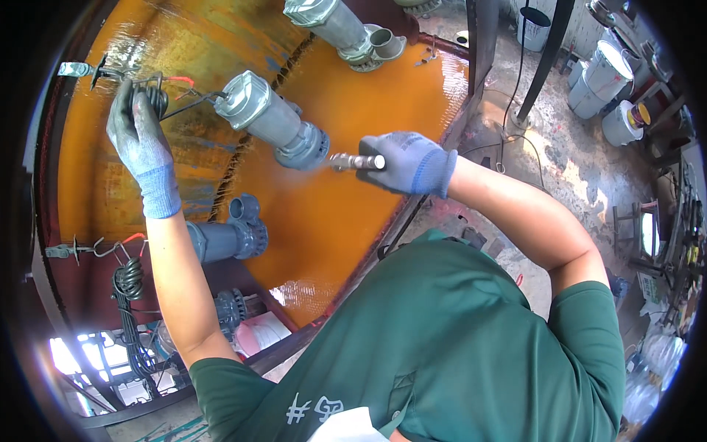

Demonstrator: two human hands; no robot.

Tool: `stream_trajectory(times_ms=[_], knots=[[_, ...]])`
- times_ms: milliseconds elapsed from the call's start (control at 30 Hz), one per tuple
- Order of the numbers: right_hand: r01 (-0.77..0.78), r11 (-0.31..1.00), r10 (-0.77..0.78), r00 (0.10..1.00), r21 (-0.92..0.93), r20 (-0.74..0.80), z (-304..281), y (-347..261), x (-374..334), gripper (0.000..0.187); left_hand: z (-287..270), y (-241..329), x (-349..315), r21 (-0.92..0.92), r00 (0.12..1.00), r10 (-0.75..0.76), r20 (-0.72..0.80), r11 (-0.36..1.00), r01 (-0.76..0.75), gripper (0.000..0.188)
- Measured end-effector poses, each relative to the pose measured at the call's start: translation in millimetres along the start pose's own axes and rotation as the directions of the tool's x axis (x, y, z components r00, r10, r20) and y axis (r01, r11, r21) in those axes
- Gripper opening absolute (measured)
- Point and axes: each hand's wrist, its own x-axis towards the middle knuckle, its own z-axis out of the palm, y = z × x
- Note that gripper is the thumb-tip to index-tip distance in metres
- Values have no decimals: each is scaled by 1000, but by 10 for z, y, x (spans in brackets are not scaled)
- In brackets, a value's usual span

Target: The person uses a spray gun to apply paint to several grey pump housings hanging in a spray booth, and uses a cloth to wipe down one of the components.

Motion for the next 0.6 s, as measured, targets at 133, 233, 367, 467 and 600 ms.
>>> stream_trajectory(times_ms=[133, 233, 367, 467, 600], knots=[[-232, 966, 236, 972, -111, 18, -35, 188, 186, 29, -116, -117, -59, 12, 997, -80, -4, 997, 80, 35], [-92, 996, 91, 984, 2, 150, 51, 60, 187, 32, -162, -115, -105, 41, 991, -125, -48, 991, 127, 30], [12, 999, -12, 1000, -47, -3, 257, 342, 248, 27, -264, -220, -132, 152, 993, -74, -88, 985, 86, 29], [-104, 994, 105, 994, -26, 33, 178, 450, 352, 26, -379, -411, -178, 166, 987, -117, -111, 977, 135, 30], [-18, 991, 55, 961, -135, 270, 107, 410, 352, 21, -620, -631, -198, 214, 981, -159, -116, 960, 180, 33]])
